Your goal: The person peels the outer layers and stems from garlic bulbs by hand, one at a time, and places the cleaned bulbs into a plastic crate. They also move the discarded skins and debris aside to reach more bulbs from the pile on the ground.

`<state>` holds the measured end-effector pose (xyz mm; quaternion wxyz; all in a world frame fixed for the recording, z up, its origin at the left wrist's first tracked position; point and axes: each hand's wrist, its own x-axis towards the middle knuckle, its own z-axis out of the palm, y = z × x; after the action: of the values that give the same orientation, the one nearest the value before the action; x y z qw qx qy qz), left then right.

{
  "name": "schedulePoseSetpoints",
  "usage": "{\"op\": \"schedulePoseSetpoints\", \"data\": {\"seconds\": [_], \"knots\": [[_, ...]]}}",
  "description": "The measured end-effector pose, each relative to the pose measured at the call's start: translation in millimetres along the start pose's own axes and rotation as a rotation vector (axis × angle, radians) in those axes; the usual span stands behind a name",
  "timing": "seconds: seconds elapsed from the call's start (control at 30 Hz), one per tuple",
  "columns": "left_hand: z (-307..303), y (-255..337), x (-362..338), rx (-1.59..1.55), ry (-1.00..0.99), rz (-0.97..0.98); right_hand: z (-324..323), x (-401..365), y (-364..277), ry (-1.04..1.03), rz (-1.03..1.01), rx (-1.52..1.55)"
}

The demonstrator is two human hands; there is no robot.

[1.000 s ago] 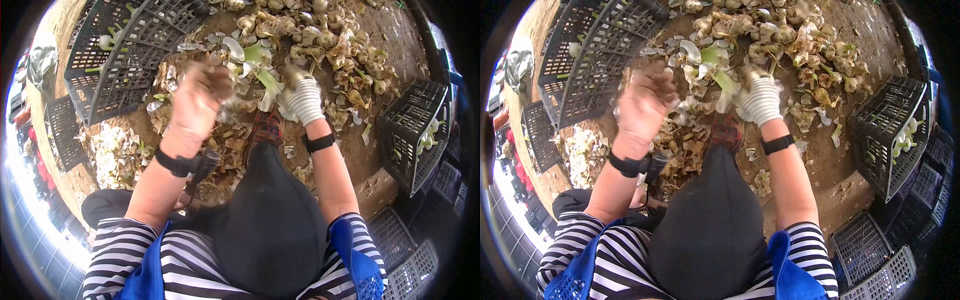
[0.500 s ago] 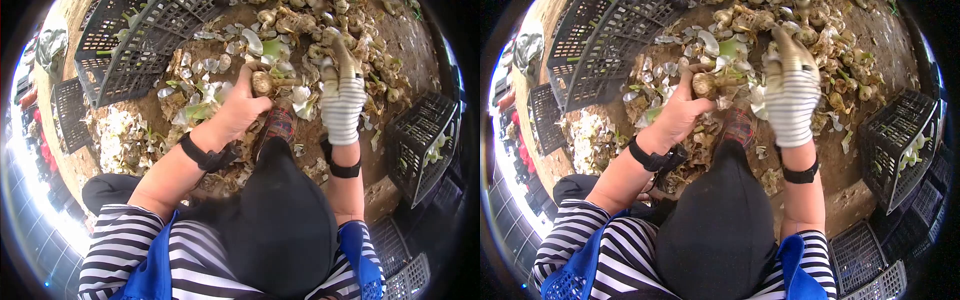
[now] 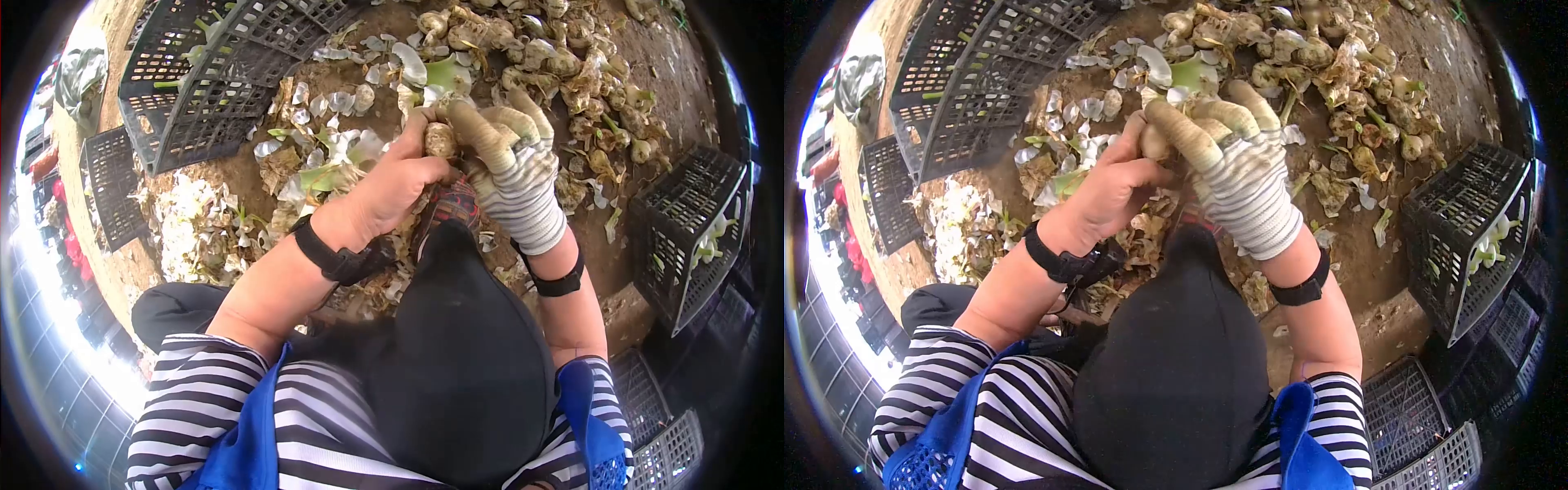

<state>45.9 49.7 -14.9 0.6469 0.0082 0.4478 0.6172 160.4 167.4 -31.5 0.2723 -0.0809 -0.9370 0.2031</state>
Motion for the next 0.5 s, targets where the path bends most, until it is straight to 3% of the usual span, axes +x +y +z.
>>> {"op": "schedulePoseSetpoints", "data": {"seconds": [0.03, 0.13, 0.33, 0.37, 0.43, 0.47, 0.5], "knots": [[-1, -2, 0, -0.004, 0.003, 0.002, -2, 1, -1, -0.046, -0.003, -0.039], [-11, -11, 4, 0.397, 0.060, 0.124, 3, -2, 0, -0.089, -0.022, -0.103], [-18, 2, 7, 0.557, 0.102, 0.077, 9, -11, 1, -0.210, 0.026, -0.070], [-22, 4, 9, 0.556, 0.102, 0.078, 10, -11, 1, -0.192, 0.024, -0.060], [-31, 7, 13, 0.214, 0.090, -0.198, 10, -9, -1, -0.175, 0.018, -0.050], [-32, 7, 14, 0.213, 0.090, -0.197, 9, -8, -2, -0.112, 0.017, -0.056], [-33, 7, 14, 0.012, 0.073, -0.261, 8, -6, -2, -0.049, 0.016, -0.064]]}}
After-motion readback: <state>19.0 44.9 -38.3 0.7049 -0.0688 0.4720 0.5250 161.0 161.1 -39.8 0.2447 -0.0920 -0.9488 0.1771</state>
